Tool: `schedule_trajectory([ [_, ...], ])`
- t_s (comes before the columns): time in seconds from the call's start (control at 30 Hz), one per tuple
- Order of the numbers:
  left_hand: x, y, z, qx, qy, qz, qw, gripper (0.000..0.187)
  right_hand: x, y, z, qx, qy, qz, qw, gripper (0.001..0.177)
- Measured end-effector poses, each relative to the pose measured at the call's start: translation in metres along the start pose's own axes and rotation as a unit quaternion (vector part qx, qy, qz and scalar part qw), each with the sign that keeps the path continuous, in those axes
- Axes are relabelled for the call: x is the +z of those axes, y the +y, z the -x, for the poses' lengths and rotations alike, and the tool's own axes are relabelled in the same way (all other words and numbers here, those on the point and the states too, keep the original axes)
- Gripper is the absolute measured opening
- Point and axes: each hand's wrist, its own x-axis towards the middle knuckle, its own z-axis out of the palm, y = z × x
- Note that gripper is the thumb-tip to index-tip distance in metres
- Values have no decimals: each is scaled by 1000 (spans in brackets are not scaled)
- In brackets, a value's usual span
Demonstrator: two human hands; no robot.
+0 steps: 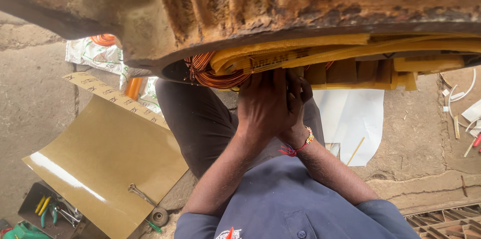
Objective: The person is winding copper wire into the slots of a large electric motor stator. They carefully arrange the wire coils by hand, ensuring they fit neatly into the designated slots within the stator housing.
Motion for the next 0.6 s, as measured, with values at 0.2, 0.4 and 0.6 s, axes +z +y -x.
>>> schedule_trajectory([
  [0.2, -2, 2, -6, -41, -117, -20, 992, 40, 0, -10, -10, -26, -37, 63, 997, 65],
  [0.4, -14, 11, -15, -5, -90, 11, 996, 54, -39, -18, -32, 24, -28, -5, 999, 52],
  [0.6, -9, 20, -16, 11, -83, -18, 996, 45, -90, -24, -47, 137, 39, -216, 966, 40],
])
